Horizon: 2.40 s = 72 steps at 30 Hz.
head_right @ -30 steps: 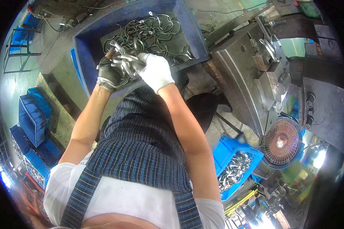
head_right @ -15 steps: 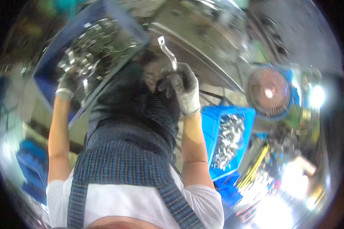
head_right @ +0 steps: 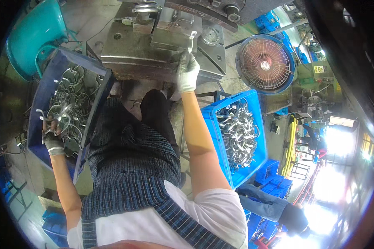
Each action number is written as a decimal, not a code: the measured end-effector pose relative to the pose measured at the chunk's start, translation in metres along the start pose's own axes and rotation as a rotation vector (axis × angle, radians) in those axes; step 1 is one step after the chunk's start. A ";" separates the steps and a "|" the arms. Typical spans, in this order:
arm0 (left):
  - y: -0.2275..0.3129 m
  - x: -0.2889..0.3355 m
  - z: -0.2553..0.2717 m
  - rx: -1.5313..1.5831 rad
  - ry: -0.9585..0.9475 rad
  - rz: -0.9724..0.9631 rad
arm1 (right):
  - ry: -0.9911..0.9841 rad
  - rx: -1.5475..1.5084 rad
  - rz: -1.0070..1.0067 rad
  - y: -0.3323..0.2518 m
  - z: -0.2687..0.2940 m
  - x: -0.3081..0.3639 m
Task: The person places metal hooks into a pressing machine by hand, then sorts them into blue and grey crates.
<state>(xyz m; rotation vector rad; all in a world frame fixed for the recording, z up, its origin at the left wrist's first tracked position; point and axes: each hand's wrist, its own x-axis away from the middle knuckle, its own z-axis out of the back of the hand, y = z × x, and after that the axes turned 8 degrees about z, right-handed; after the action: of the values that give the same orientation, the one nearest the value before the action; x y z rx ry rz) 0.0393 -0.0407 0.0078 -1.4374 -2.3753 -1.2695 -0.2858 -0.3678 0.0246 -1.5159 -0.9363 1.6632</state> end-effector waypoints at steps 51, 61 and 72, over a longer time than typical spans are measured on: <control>0.023 0.009 0.019 0.042 0.117 0.046 | -1.055 -0.310 -0.278 -0.122 -0.148 0.145; 0.019 0.011 0.014 0.157 -0.224 -0.004 | 0.171 -0.428 -0.169 -0.081 -0.006 0.022; 0.007 0.005 -0.017 0.302 -0.497 0.019 | 0.115 0.042 -0.048 -0.012 -0.001 -0.008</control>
<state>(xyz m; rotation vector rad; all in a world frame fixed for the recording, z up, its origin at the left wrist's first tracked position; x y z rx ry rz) 0.0365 -0.0475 0.0257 -1.8240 -2.6818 -0.5494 -0.2841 -0.3690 0.0388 -1.5312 -0.8646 1.5356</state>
